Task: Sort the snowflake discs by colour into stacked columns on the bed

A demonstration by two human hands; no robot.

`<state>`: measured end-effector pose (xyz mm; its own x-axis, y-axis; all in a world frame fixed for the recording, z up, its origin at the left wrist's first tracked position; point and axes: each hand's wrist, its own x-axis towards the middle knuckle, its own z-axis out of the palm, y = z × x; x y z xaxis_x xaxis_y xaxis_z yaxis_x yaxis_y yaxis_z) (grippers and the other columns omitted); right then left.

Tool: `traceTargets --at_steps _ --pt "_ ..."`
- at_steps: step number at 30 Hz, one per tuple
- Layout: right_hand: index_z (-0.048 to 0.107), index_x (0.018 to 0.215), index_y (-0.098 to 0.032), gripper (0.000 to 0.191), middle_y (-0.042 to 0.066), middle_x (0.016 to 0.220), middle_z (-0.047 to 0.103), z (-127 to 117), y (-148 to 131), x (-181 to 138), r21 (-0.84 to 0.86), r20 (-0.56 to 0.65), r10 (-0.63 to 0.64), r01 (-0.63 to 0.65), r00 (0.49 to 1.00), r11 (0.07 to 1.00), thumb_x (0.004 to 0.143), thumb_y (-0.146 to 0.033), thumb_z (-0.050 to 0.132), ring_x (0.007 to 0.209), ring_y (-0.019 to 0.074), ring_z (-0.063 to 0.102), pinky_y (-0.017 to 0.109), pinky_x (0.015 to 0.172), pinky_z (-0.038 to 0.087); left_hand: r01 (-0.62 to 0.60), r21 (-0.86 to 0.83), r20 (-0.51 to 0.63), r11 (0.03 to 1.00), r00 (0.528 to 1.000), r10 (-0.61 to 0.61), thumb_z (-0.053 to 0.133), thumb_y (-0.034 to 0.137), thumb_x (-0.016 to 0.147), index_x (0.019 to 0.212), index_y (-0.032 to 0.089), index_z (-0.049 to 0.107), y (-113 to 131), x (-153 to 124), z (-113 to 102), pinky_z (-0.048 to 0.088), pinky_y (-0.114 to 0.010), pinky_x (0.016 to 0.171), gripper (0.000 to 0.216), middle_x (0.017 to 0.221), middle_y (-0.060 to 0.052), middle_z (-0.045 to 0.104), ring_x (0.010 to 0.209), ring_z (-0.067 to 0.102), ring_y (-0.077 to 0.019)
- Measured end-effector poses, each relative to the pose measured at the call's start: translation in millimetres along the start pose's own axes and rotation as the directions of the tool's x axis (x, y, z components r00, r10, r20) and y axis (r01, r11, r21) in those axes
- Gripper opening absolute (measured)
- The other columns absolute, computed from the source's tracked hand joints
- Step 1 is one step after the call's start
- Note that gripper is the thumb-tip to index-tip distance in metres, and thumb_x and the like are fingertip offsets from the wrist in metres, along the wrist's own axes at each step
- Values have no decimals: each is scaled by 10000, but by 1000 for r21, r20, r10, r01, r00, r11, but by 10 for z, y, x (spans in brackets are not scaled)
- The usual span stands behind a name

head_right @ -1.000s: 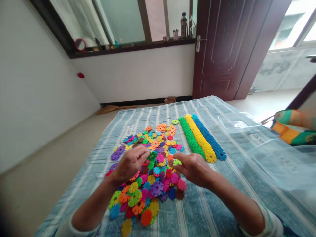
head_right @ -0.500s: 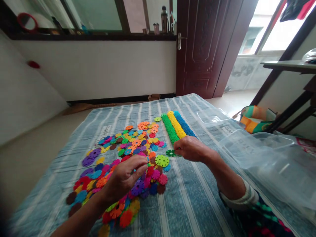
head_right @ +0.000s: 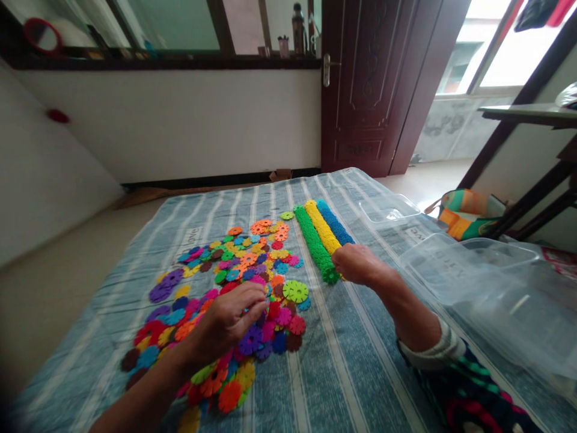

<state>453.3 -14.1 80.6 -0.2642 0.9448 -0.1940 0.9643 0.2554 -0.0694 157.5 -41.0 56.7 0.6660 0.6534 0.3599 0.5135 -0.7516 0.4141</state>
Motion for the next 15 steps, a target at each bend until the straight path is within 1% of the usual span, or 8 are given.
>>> traceTargets --at_steps 3,6,10,12,15 --pt "719 794 -184 161 67 763 678 16 29 8 -1 -22 14 -14 1000 1000 834 -203 564 659 137 567 243 539 267 -3 24 -16 1000 1000 3 444 235 937 799 180 601 -22 -2 -13 510 -264 776 216 828 -57 643 842 612 -157" --pt "708 807 -199 121 41 769 677 9 29 2 -4 -27 17 -17 999 1000 815 -218 588 681 136 579 239 538 255 -9 42 -18 999 1000 10 445 244 936 802 180 607 -41 -1 -13 511 -271 768 220 818 -55 645 837 614 -161" --pt "685 816 -209 63 21 774 672 -1 -62 -16 -7 -31 -5 4 1000 1000 769 -240 656 702 141 584 239 539 239 -2 38 -48 999 999 4 450 244 935 824 181 611 -88 9 -66 498 -269 769 206 835 -52 657 845 615 -157" --pt "675 809 -207 62 20 762 666 21 -133 -16 -4 -32 -43 43 999 999 762 -248 672 713 149 592 243 541 228 33 63 -64 997 998 -29 452 254 932 800 177 605 -140 11 -139 486 -270 751 216 809 -50 650 809 604 -153" --pt "658 780 -204 20 17 716 640 94 -212 -3 -20 -30 -90 89 995 996 763 -215 660 699 156 597 253 536 200 157 154 -94 975 985 -144 460 266 915 735 175 593 -284 -10 -290 464 -270 710 241 748 -42 627 745 580 -150"
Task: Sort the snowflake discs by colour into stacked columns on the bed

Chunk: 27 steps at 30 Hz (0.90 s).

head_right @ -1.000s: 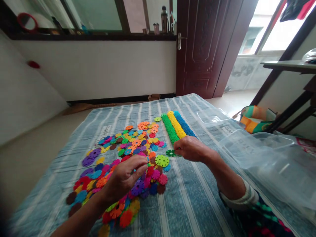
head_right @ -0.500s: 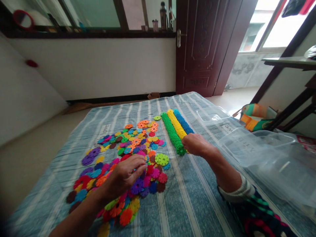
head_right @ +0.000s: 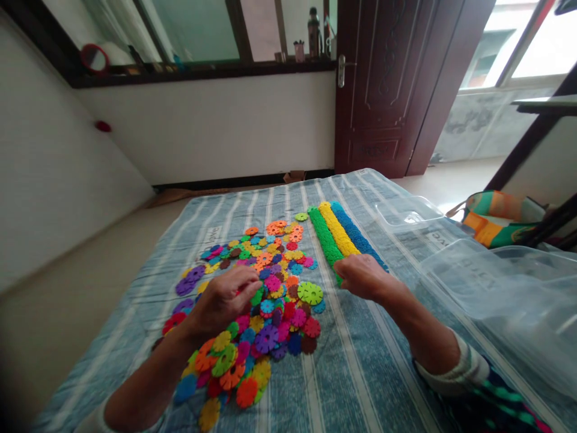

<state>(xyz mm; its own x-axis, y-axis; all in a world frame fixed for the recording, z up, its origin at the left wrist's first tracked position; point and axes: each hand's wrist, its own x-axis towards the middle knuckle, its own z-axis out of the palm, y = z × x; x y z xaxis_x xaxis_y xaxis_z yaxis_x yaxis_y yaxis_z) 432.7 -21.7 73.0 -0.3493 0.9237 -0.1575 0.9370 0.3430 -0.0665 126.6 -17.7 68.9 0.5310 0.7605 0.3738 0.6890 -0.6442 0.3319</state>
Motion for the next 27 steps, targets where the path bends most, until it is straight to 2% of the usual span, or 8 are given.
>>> traceTargets --at_steps 3,6,11,14,17,19,23,27 --pt "636 740 -202 35 11 674 609 95 -1 26 -13 6 -7 7 1000 1000 756 -171 632 666 154 586 256 535 183 188 111 -46 976 982 -184 479 255 879 714 173 606 -269 -17 -126 456 -269 713 224 774 -48 643 748 595 -155" --pt "619 711 -205 60 2 658 586 175 42 47 9 5 1 -1 1000 1000 740 -154 605 651 149 569 253 537 181 374 249 -63 893 927 -371 488 244 848 716 171 643 -589 -68 -235 462 -279 726 216 783 -60 659 755 618 -174" --pt "569 665 -204 93 -10 615 540 217 27 28 54 -34 -23 25 999 998 748 -163 579 604 134 529 255 538 178 500 405 -43 765 847 -530 451 187 828 761 176 694 -1000 -125 -328 486 -293 793 252 887 -85 703 865 654 -210" --pt "546 662 -205 127 -11 599 530 222 -40 1 59 -37 -53 55 998 997 784 -172 556 586 131 517 258 539 184 478 402 -21 781 857 -514 470 157 798 882 192 712 -1116 -68 -276 489 -296 875 258 977 -74 715 963 652 -212" --pt "541 662 -212 146 -17 574 513 241 -95 -14 72 -60 -72 76 996 994 805 -190 561 550 125 501 258 530 183 373 337 27 865 914 -405 523 126 744 1082 212 673 -1161 60 -159 443 -323 1007 380 1152 -58 684 1118 599 -213" --pt "545 664 -216 146 -18 566 513 258 -116 -19 75 -84 -94 100 992 992 807 -192 566 536 123 498 259 525 184 283 307 74 908 945 -319 531 91 709 1136 209 645 -1166 149 -84 407 -340 1056 458 1214 -58 658 1176 561 -214" --pt "558 697 -216 122 -11 589 553 278 -142 -20 66 -70 -128 132 989 989 816 -185 557 556 126 525 255 525 192 217 346 143 913 949 -280 507 57 706 1062 188 662 -1126 215 -14 434 -346 1006 410 1116 -76 682 1120 576 -222" --pt "576 744 -223 91 -6 602 570 289 -162 -18 51 -63 -120 123 991 991 825 -192 546 572 135 547 257 527 186 252 410 111 877 940 -322 488 99 774 922 187 679 -1067 109 -40 462 -344 918 257 974 -82 699 996 617 -224"
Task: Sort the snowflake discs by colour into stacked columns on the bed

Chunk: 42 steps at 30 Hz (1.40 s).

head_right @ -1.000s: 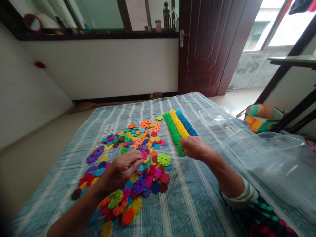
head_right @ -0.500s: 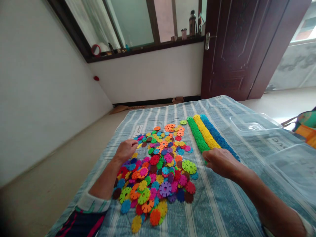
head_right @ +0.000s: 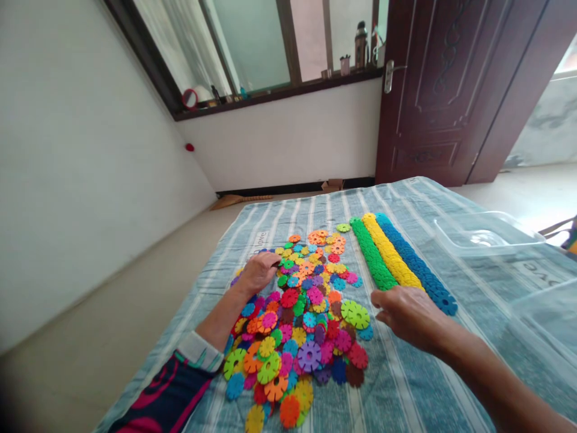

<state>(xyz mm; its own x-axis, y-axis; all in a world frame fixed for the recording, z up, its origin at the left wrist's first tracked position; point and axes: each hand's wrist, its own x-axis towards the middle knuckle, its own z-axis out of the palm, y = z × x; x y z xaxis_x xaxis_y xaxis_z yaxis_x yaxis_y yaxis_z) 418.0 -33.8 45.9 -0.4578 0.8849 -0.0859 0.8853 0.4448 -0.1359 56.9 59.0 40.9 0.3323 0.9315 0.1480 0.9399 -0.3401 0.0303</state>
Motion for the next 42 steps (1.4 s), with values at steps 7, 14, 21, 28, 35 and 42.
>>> traceTargets --at_steps 7,14,21,28,35,42 --pt "583 753 -217 83 -2 596 582 13 -26 -3 16 -30 -33 34 999 999 821 -189 543 561 136 558 260 526 197 199 -354 -174 914 946 -273 538 211 773 794 188 634 -53 -168 -30 465 -269 730 101 767 -17 668 750 618 -165" --pt "664 898 -221 148 10 638 637 75 -210 6 203 -278 -54 113 959 973 878 -279 530 580 140 593 245 538 288 69 -720 -87 691 978 -189 634 275 700 652 170 533 484 -297 -294 386 -213 538 153 599 40 526 567 488 -98" --pt "667 1040 -200 211 -20 657 636 86 -582 5 557 -374 -53 270 926 785 887 -298 560 521 84 517 193 514 344 -98 -779 -46 620 994 99 615 279 788 672 161 570 1287 -545 -478 374 -203 501 172 579 32 549 529 476 -84" --pt "684 840 -174 182 -1 669 634 -11 -543 20 538 -332 -95 271 939 798 898 -205 514 594 91 540 198 569 353 -327 -653 -200 683 944 261 604 233 825 729 169 637 1350 -562 -385 437 -207 594 120 678 11 649 626 580 -102" --pt "705 743 -205 155 0 636 613 -469 88 -84 135 -64 135 -126 989 983 827 -163 582 590 99 514 236 544 245 -248 -558 -156 792 969 193 532 307 876 733 175 639 1125 -439 -370 444 -221 636 222 705 3 661 645 588 -110" --pt "715 755 -229 97 0 708 660 -339 246 -11 50 -5 153 -153 988 987 778 -175 638 651 118 563 227 542 254 -51 -345 -127 937 992 8 495 361 839 715 188 622 634 -262 -348 413 -226 607 248 660 8 642 624 574 -130"
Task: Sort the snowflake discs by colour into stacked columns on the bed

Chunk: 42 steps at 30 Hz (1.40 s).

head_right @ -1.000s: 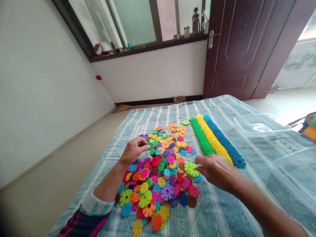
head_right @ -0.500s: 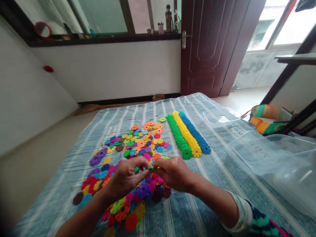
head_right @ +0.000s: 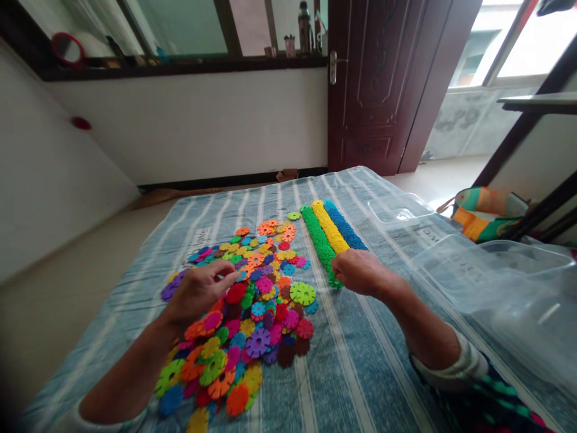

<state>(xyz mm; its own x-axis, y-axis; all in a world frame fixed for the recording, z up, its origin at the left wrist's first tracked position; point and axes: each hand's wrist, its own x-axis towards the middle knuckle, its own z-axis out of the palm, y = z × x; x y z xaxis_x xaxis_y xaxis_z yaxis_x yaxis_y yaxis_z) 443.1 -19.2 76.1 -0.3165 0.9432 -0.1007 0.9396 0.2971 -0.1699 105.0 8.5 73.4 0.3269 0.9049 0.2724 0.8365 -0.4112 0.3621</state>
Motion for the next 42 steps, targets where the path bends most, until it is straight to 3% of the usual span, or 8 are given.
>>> traceTargets --at_steps 8,13,20,29,34,42 --pt "688 748 -205 67 25 714 660 116 18 35 -54 -13 61 -62 998 997 768 -175 631 660 149 590 237 541 252 255 329 -28 909 965 -261 481 366 824 767 201 667 -590 71 -19 448 -266 670 255 823 -49 719 787 653 -203" --pt "668 806 -213 74 40 760 671 204 57 45 -84 -8 92 -92 996 992 785 -198 599 691 173 609 245 545 235 246 432 -22 868 965 -262 454 246 831 844 169 702 -740 81 55 482 -315 830 261 950 -105 711 959 639 -243" --pt "605 756 -226 84 5 651 602 240 -24 2 -62 -55 5 -8 998 998 816 -247 550 593 140 539 256 532 197 191 486 -12 853 977 -213 435 195 853 907 143 678 -824 74 132 440 -350 957 255 1003 -118 697 1025 606 -245" --pt "584 749 -224 127 14 628 598 238 -148 -23 -34 -66 -66 64 996 997 841 -286 521 590 151 548 275 542 205 154 408 9 900 985 -172 417 185 869 1113 151 627 -951 127 193 384 -351 1047 323 1232 -108 630 1188 535 -225" --pt "593 771 -229 144 9 642 613 250 -159 -30 -51 -61 -71 68 996 996 864 -281 496 605 146 564 267 546 204 188 442 60 877 969 -238 481 205 835 1195 194 594 -965 284 164 424 -335 999 377 1261 -85 626 1169 553 -220" --pt "567 730 -222 134 -11 577 553 308 -172 -39 1 -129 -115 116 985 993 850 -274 536 540 128 522 270 538 186 160 502 81 850 970 -230 435 202 857 916 187 682 -901 377 128 451 -338 908 255 988 -93 704 1011 615 -236"
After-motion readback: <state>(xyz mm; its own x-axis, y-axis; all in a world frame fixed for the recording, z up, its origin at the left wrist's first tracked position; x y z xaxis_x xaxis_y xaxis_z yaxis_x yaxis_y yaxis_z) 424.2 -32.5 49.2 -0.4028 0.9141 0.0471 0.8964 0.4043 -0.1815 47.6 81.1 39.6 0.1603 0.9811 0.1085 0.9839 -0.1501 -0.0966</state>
